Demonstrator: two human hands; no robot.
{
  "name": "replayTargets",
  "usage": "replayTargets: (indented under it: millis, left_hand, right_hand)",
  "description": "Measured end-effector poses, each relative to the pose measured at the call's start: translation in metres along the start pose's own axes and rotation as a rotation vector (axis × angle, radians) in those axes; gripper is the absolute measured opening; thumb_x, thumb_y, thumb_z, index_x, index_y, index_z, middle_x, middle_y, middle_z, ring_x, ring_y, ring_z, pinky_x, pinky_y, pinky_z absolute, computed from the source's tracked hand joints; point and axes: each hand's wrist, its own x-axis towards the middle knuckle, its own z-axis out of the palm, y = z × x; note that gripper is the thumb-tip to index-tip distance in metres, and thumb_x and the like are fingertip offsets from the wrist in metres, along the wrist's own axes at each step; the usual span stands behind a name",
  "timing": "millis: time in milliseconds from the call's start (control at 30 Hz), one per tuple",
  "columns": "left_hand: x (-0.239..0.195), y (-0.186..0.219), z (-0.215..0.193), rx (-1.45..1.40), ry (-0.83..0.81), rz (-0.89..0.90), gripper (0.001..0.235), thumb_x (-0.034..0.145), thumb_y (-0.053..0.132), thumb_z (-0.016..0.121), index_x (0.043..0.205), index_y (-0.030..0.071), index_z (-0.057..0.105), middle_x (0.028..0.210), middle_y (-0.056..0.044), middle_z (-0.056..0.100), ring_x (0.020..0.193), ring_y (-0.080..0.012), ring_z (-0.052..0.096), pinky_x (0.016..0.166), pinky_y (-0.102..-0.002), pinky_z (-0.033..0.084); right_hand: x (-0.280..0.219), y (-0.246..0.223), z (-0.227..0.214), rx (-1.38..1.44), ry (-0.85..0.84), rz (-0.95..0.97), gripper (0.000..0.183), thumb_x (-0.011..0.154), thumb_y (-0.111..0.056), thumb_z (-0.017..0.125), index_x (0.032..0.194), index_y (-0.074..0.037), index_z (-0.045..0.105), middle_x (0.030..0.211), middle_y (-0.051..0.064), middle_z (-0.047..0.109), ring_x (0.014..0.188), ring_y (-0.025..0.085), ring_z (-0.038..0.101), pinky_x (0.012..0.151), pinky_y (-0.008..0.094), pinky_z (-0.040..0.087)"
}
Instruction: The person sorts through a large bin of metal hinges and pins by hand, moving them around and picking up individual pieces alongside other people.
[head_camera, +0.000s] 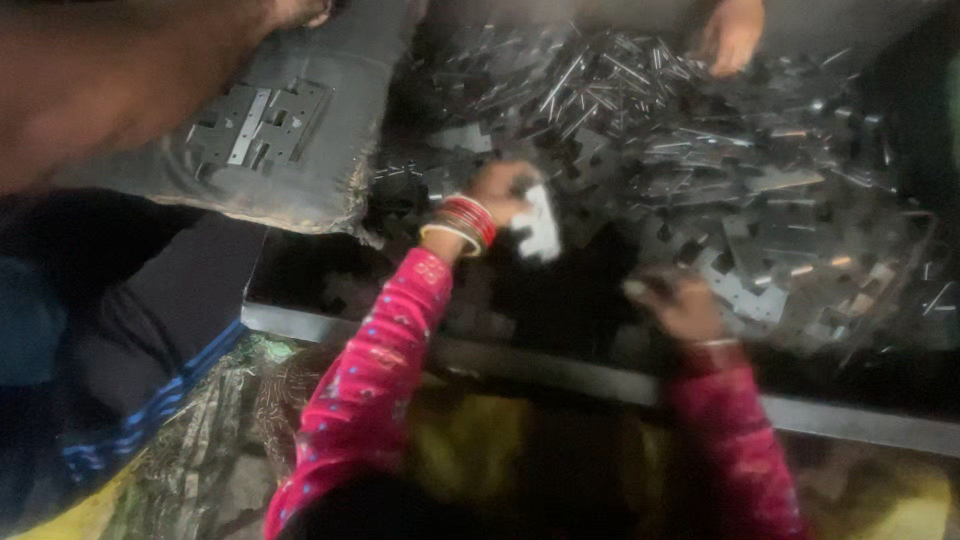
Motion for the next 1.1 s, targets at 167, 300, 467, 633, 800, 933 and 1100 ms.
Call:
replayTargets:
  millis: [167,300,467,633,800,933,1100]
  left_hand:
    - [-0.018,0.058,-0.035,-0.873,0.117,-0.212,0.054,0.076,-0.001,0.069,0.129,0.011,0.069,0.121,-0.011,0.071,0.101,-0.0277,0.074,0.085,-0.039,0.067]
    - [-0.010,0.065,0.015,-1.272,0.119,-0.286,0.051,0.070,-0.006,0.069,0.118,0.012,0.065,0.112,-0.018,0.071,0.093,-0.0362,0.076,0.081,-0.048,0.068]
    - [-0.049,0.077,0.121,-0.423,-0.090,0.140,0.024,0.092,0.019,0.079,0.111,0.006,0.071,0.099,-0.014,0.078,0.094,-0.0338,0.075,0.080,-0.045,0.059]
    - [-0.045,0.084,0.128,0.209,0.185,0.152,0.028,0.077,0.016,0.072,0.101,0.004,0.068,0.086,-0.020,0.073,0.083,-0.0425,0.071,0.076,-0.052,0.056]
    - [-0.037,0.098,-0.017,0.572,0.557,-0.033,0.012,0.079,0.017,0.073,0.090,0.013,0.074,0.081,-0.017,0.073,0.079,-0.0400,0.071,0.073,-0.052,0.057]
    - [-0.051,0.077,-0.139,0.998,0.787,-0.313,0.020,0.084,0.020,0.075,0.103,0.018,0.071,0.079,-0.009,0.073,0.076,-0.0328,0.073,0.065,-0.047,0.058]
    - [-0.072,0.012,-0.211,1.076,0.923,-0.539,0.051,0.081,0.025,0.074,0.130,0.018,0.061,0.117,-0.008,0.071,0.110,-0.0311,0.066,0.093,-0.049,0.051]
  right_hand:
    - [-0.019,-0.010,-0.036,1.247,0.539,0.737,0.024,0.105,-0.020,0.071,0.124,-0.005,0.069,0.108,0.007,0.070,0.095,0.022,0.068,0.091,0.041,0.053]
    - [-0.010,-0.002,-0.035,1.612,0.422,0.743,0.032,0.097,-0.029,0.058,0.114,-0.005,0.068,0.104,0.011,0.074,0.091,0.025,0.071,0.085,0.055,0.060]
    - [-0.009,0.021,0.029,0.934,0.187,0.589,0.049,0.108,-0.038,0.049,0.126,0.003,0.068,0.116,0.016,0.072,0.102,0.027,0.066,0.091,0.039,0.052]
    - [0.003,-0.011,0.038,0.529,0.092,0.664,0.048,0.101,-0.041,0.059,0.130,-0.004,0.069,0.124,0.019,0.072,0.108,0.025,0.070,0.093,0.036,0.052]
    - [0.021,0.027,0.008,-1.002,0.066,0.013,0.045,0.074,-0.029,0.071,0.118,-0.017,0.072,0.151,0.017,0.063,0.133,0.034,0.064,0.096,0.057,0.045]
    - [0.021,0.087,0.015,-1.101,0.204,-0.218,0.018,0.115,-0.022,0.067,0.131,-0.012,0.066,0.173,0.016,0.044,0.159,0.027,0.046,0.130,0.056,0.032]
    - [0.016,0.066,0.008,-0.871,-0.076,0.005,0.036,0.078,-0.026,0.073,0.114,-0.024,0.074,0.157,0.017,0.051,0.145,0.037,0.046,0.109,0.070,0.038]
